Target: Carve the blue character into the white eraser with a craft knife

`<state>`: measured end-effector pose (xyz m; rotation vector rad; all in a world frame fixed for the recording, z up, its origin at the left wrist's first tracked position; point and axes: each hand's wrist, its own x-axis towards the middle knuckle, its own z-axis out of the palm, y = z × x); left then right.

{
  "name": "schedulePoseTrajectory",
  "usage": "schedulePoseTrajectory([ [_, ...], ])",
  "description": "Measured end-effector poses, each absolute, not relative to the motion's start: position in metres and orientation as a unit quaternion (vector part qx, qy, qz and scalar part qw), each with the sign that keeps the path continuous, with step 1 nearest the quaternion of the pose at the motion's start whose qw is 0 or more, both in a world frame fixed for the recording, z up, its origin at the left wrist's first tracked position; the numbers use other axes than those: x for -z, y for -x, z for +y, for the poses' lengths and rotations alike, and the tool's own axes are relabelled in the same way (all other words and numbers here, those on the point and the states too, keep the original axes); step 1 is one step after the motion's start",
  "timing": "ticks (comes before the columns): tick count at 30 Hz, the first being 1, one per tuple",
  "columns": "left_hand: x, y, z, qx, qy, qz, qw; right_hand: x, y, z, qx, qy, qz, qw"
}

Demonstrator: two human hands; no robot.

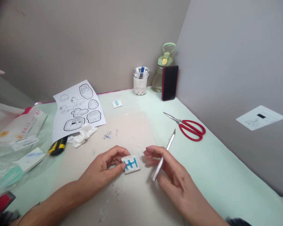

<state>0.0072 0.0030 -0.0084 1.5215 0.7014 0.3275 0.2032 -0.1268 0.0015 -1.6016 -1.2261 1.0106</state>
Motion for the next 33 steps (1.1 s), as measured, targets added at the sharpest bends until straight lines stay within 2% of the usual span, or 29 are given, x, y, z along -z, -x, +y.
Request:
schedulePoseTrajectory([
  [3, 0.01, -0.006, 0.003, -0.142, -0.675, 0.312, 0.653, -0.007, -0.209, -0.127, -0.396, 0.654, -0.499, 0.407],
  [8, 0.014, -0.005, 0.003, -0.139, -0.688, 0.323, 0.635, -0.008, -0.219, -0.129, -0.282, 0.707, -0.537, 0.364],
  [12, 0.017, -0.005, 0.003, -0.149, -0.713, 0.309, 0.611, -0.008, -0.217, -0.133, -0.242, 0.715, -0.572, 0.32],
  [20, 0.014, -0.002, 0.002, -0.147, -0.776, 0.287, 0.543, 0.0, -0.21, -0.145, -0.207, 0.717, -0.592, 0.305],
  [33, 0.014, 0.006, 0.008, -0.12, -0.835, 0.262, 0.469, 0.01, -0.208, -0.14, -0.125, 0.609, -0.747, 0.237],
])
